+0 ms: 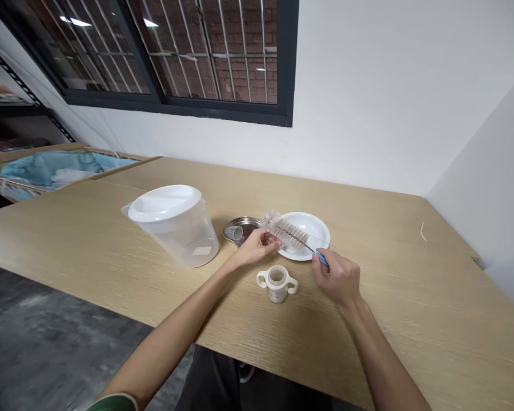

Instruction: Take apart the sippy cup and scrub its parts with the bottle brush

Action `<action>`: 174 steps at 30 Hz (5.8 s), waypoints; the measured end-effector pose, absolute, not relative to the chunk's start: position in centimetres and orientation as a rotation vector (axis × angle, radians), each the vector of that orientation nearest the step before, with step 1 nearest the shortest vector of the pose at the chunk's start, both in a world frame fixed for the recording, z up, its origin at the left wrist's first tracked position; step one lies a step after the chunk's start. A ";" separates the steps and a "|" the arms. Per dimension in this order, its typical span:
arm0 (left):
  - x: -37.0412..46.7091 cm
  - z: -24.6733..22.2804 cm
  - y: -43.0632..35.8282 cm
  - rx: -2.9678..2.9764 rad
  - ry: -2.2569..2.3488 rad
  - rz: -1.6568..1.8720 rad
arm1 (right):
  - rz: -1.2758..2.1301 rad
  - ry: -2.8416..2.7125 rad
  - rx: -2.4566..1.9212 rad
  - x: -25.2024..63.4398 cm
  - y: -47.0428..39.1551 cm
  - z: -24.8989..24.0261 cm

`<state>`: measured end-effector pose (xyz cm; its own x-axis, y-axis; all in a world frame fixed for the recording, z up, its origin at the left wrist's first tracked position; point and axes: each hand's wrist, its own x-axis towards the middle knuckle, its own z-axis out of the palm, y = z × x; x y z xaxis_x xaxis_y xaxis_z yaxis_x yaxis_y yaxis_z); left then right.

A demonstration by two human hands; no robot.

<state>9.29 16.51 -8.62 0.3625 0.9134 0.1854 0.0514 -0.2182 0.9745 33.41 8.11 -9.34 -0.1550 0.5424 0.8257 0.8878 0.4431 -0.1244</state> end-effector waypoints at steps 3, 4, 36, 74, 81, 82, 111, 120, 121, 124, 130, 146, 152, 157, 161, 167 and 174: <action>9.3 -8.7 16.5 1.619 0.887 1.050 | -0.524 -1.787 -1.222 33.5 8.0 -9.2; 9.2 -8.7 16.6 1.585 0.874 1.062 | -0.520 -1.768 -1.229 33.6 8.0 -9.1; 5.5 -6.3 18.4 1.232 0.926 1.677 | -0.521 -1.715 -1.263 34.3 8.2 -9.2; 8.7 -7.8 18.7 2.501 1.111 0.947 | -0.552 -1.363 -1.442 35.6 9.6 -9.1; 13.4 -5.3 22.2 2.537 1.073 -0.020 | -0.502 -1.331 -1.497 35.6 9.9 -9.5; 13.9 -5.3 22.7 2.532 1.082 -0.102 | -0.491 -1.328 -1.505 35.7 9.9 -9.4; 7.4 -8.1 18.7 1.311 0.860 1.282 | -0.522 -1.607 -1.357 34.4 9.4 -10.2; 7.6 -8.6 19.0 1.295 0.838 1.301 | -0.525 -1.771 -1.196 34.1 8.7 -9.4; 7.6 -8.7 19.1 1.285 0.825 1.305 | -0.551 -1.762 -1.226 34.0 8.7 -9.5; 7.6 -8.9 19.3 1.281 0.789 1.300 | -0.570 -1.640 -1.381 34.4 8.9 -9.7; 7.7 -9.1 19.2 1.359 0.827 1.317 | -0.475 -1.682 -1.335 34.8 8.7 -9.3; 8.1 -8.4 18.6 1.298 0.738 1.305 | -0.472 -1.765 -1.301 34.4 8.7 -9.6; 8.1 -8.2 18.3 1.246 0.741 1.292 | -0.509 -1.653 -1.432 34.6 8.8 -9.5; 8.2 -8.3 18.3 1.264 0.775 1.273 | -0.472 -1.722 -1.344 34.6 8.7 -9.6; 8.3 -8.5 18.4 1.280 0.785 1.276 | -0.523 -1.757 -1.363 34.4 8.8 -9.9; 7.9 -8.5 18.6 1.365 0.806 1.268 | -0.527 -1.647 -1.424 34.8 8.8 -9.5; 7.6 -8.6 19.0 1.487 0.856 1.298 | -0.545 -1.655 -1.393 34.7 8.7 -9.4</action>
